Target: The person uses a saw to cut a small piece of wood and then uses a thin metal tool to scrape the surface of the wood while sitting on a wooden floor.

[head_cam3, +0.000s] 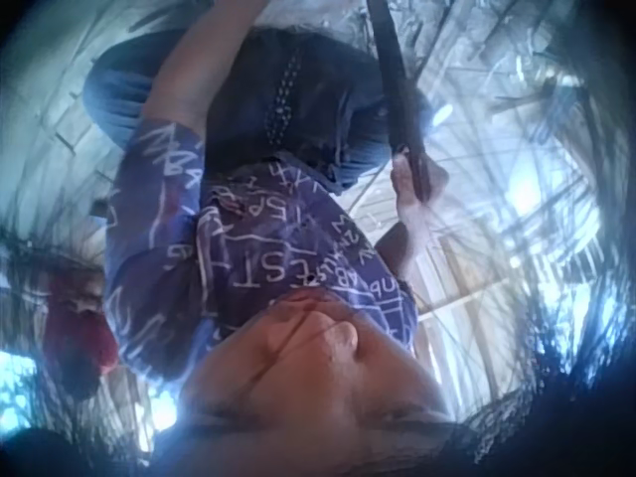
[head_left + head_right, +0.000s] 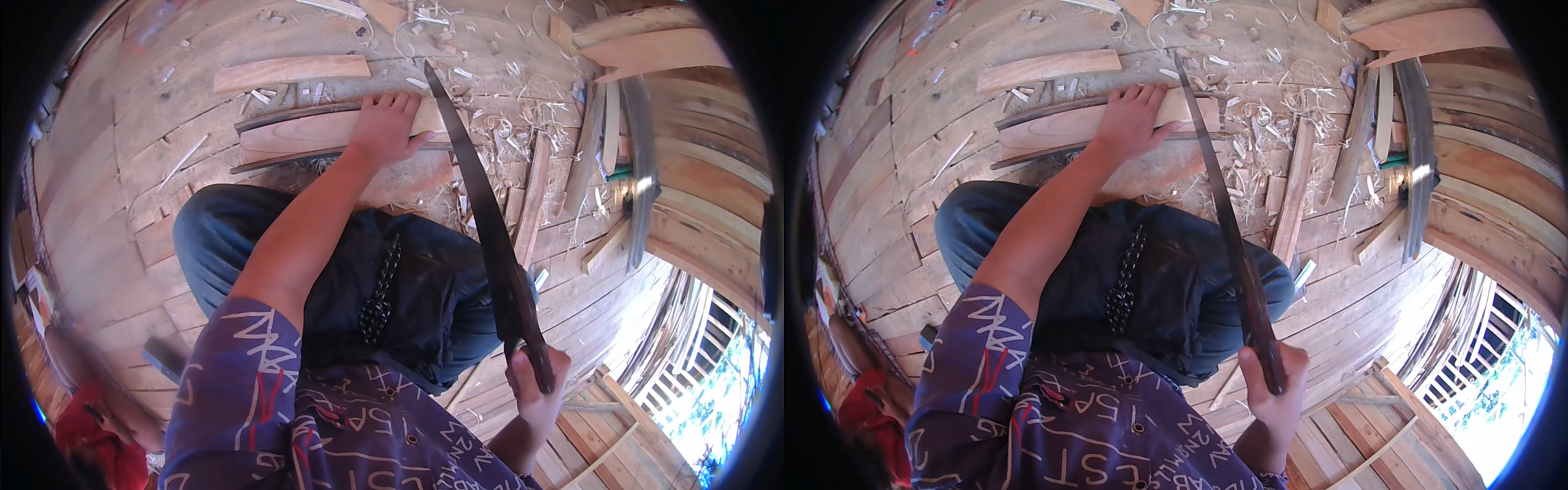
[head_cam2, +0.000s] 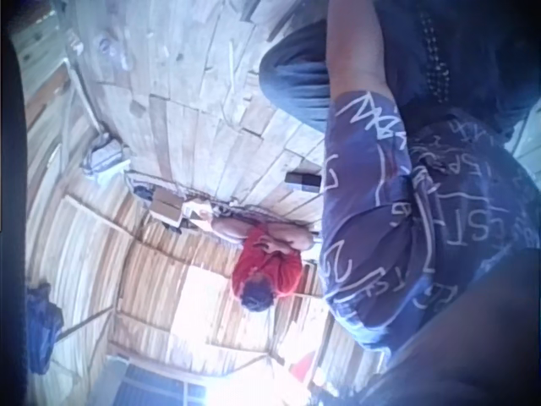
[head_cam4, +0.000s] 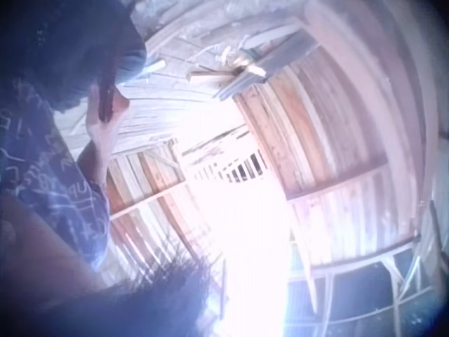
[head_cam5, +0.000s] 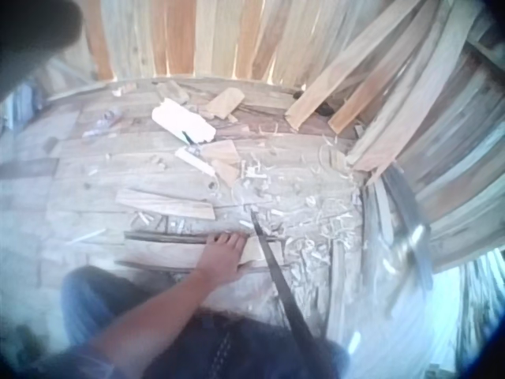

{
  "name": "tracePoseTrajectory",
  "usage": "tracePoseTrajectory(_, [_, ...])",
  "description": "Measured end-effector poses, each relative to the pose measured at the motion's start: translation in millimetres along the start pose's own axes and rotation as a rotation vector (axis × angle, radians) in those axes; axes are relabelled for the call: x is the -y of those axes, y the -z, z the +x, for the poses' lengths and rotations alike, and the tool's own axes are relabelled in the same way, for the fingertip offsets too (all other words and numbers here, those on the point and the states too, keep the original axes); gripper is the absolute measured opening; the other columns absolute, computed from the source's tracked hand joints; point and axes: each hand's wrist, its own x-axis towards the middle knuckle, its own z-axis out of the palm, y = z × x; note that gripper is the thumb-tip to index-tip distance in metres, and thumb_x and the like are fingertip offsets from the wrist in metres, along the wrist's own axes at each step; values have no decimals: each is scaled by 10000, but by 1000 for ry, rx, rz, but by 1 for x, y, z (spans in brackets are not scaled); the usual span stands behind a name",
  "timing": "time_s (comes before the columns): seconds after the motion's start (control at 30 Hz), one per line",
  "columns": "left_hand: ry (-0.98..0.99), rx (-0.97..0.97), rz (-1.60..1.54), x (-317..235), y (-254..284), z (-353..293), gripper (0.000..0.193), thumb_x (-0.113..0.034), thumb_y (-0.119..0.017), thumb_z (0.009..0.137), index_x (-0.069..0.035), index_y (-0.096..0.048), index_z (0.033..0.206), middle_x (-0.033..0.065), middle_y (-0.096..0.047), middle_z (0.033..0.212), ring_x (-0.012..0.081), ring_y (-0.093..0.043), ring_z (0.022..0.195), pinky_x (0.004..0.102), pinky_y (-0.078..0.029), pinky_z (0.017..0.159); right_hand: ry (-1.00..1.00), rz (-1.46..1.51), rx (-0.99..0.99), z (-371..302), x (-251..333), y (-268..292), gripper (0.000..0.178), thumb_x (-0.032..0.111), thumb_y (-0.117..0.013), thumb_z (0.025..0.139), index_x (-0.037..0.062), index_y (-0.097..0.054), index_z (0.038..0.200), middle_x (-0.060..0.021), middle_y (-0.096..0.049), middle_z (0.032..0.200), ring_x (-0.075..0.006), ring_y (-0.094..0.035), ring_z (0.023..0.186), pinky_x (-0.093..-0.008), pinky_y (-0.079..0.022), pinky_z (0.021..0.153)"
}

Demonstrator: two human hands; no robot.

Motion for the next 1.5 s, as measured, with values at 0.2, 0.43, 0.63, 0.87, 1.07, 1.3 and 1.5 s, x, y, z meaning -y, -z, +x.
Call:
tracePoseTrajectory(0.2, [15, 18, -5, -2, -1, 3, 642, -530, -562, 908, -35, -513, 1315, 111, -615, 1179, 290, -592, 1078, 468, -421, 894, -9, -17, -8, -15, -5, 12, 374, 214, -741, 851, 11, -507, 641, -3, -422, 515, -79, -352, 499, -297, -260, 471])
tracePoseTrajectory(0.43, [-25, 12, 48, -5, 0, 0, 652, -535, -555, 912, -32, -510, 1324, 110, -618, 1182, 281, -570, 1090, 462, -422, 897, -1, 9, -20, -31, -5, 21, 358, 221, -753, 821, 5, -530, 643, -14, -442, 510, -86, -368, 488, -300, -267, 464])
tracePoseTrajectory(0.63, [-3, 20, 22, -3, 2, -1, 662, -545, -548, 912, -20, -518, 1314, 110, -623, 1181, 283, -575, 1083, 463, -424, 897, 5, 10, 25, 15, -13, -11, 270, 112, -701, 868, 5, -537, 683, -3, -440, 530, -66, -343, 503, -289, -252, 469])
tracePoseTrajectory(0.87, [-9, -16, 1, -2, -1, -1, 655, -543, -549, 912, -22, -522, 1307, 122, -626, 1135, 296, -593, 1052, 472, -433, 888, 38, -45, -33, -47, -22, 33, 346, 240, -749, 799, 1, -555, 641, -40, -478, 498, -126, -413, 445, -309, -278, 464])
tracePoseTrajectory(1.07, [-26, -36, 27, -1, -2, -1, 661, -536, -556, 909, -25, -508, 1326, 124, -629, 1127, 298, -607, 1030, 457, -442, 876, 35, 20, 28, 8, -15, -14, 315, 151, -709, 859, 8, -524, 647, -16, -444, 507, -89, -373, 459, -290, -257, 461])
tracePoseTrajectory(1.3, [13, 3, 32, -1, 0, 4, 643, -529, -569, 900, -38, -517, 1311, 114, -629, 1145, 281, -612, 1049, 470, -438, 873, 3, 20, 20, -24, -18, 10, 317, 174, -738, 829, 6, -545, 642, -11, -447, 500, -84, -381, 463, -291, -257, 463])
tracePoseTrajectory(1.5, [16, 23, 0, 0, -1, 3, 664, -531, -553, 915, -28, -498, 1345, 125, -623, 1169, 298, -605, 1061, 468, -438, 891, 20, 13, -45, -46, -24, 19, 379, 276, -753, 798, 9, -551, 620, -32, -453, 479, -127, -391, 432, -306, -258, 460])
